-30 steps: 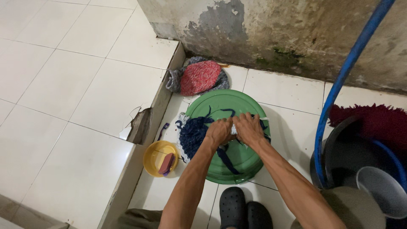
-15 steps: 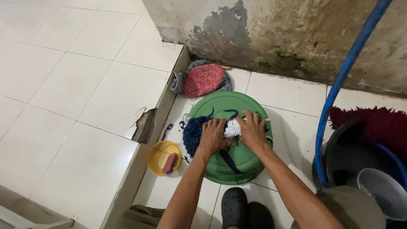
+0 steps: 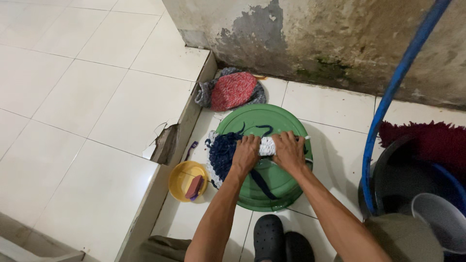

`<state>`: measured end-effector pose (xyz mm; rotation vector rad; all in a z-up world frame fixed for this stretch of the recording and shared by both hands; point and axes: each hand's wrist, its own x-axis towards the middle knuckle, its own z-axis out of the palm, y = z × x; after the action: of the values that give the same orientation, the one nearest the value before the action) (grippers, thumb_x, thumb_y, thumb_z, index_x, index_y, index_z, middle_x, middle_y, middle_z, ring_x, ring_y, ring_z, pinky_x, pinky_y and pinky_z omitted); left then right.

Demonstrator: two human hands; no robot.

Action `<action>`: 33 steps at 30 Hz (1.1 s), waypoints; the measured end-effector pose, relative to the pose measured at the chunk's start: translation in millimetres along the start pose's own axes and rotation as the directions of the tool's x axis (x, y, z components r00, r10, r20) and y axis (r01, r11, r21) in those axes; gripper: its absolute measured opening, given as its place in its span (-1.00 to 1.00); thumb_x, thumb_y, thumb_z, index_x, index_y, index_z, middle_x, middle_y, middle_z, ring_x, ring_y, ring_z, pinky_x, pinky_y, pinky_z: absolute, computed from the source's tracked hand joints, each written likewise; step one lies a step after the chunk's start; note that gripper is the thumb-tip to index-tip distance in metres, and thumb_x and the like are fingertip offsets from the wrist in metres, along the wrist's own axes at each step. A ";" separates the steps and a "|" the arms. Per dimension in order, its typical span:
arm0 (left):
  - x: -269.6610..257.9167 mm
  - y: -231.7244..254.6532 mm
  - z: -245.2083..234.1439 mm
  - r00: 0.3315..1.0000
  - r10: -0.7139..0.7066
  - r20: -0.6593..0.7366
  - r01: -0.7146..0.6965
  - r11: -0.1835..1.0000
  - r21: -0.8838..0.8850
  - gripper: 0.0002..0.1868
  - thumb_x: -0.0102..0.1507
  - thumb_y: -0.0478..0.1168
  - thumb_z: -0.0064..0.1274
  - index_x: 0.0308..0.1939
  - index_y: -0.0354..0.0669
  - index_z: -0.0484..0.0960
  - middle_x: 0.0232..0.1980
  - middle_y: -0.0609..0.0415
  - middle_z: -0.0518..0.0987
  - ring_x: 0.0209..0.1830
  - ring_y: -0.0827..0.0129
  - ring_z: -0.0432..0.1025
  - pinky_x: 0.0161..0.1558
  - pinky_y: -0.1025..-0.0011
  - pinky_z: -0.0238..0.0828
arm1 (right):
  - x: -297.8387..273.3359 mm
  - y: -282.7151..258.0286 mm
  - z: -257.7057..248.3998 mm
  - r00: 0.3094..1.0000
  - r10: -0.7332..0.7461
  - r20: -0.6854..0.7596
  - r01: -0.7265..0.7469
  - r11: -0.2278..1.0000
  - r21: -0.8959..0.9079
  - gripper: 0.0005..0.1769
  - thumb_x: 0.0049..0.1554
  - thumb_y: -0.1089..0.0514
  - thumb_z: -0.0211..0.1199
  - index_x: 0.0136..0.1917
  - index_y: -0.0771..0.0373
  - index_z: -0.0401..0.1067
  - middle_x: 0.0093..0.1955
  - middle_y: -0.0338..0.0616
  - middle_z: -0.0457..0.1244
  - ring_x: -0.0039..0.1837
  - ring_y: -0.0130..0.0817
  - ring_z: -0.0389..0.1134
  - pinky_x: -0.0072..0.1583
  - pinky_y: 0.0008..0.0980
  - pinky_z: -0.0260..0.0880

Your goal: The person pours water from a metal cup onto a blue and white cloth placed on a green lid. They then proceed to wash the cloth by hand, scrubbing and wringing it repeatedly on the lid.

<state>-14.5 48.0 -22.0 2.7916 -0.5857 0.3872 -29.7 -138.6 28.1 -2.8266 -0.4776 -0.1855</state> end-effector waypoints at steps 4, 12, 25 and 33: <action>2.2 -9.2 16.1 1.000 -0.003 0.004 0.003 1.000 0.003 -0.78 0.17 -0.28 0.05 -0.10 -0.11 0.51 -0.15 -0.08 0.57 -0.08 0.00 0.47 -0.10 0.07 0.41 | 13.2 -14.2 -2.6 0.997 0.043 0.064 -0.033 0.989 -0.143 -0.16 -0.27 0.15 0.56 0.28 0.18 0.34 0.23 0.05 0.18 0.36 0.06 0.14 0.24 0.54 0.01; 5.4 -15.8 23.4 0.999 0.012 0.034 -0.013 0.999 0.035 -0.77 0.16 -0.22 0.03 -0.11 -0.12 0.48 -0.18 -0.11 0.59 -0.14 -0.02 0.51 -0.16 0.07 0.46 | 30.1 -25.8 25.6 0.994 -0.066 0.091 0.086 0.967 -0.241 -0.40 -0.10 0.12 0.50 0.20 0.15 0.38 0.18 -0.03 0.25 0.31 -0.04 0.24 0.31 0.55 0.04; 10.5 -13.8 2.1 0.988 0.013 0.156 0.000 0.996 -0.088 -0.66 0.20 -0.14 0.15 -0.03 -0.15 0.44 -0.13 -0.15 0.60 -0.10 -0.05 0.53 -0.12 0.09 0.50 | 33.6 -15.6 14.9 0.978 -0.076 0.193 0.100 0.988 -0.118 -0.38 -0.18 0.10 0.53 0.13 0.12 0.38 0.11 -0.08 0.29 0.26 -0.07 0.28 0.15 0.17 0.18; -1.0 0.6 -79.8 0.973 -0.113 0.203 0.148 0.975 -0.165 -0.17 -0.14 -0.02 0.43 0.15 -0.22 0.47 0.17 -0.17 0.44 0.22 -0.07 0.30 0.20 0.05 0.23 | 20.6 -16.7 1.0 0.994 -0.100 0.040 0.100 0.995 0.008 -0.35 -0.24 0.14 0.54 0.12 0.10 0.38 0.08 -0.11 0.23 0.24 -0.06 0.23 0.15 0.14 0.11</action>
<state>-31.9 72.3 52.1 2.6903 -0.4482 0.0341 -15.9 -116.8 34.7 -2.8074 -0.6279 -0.1463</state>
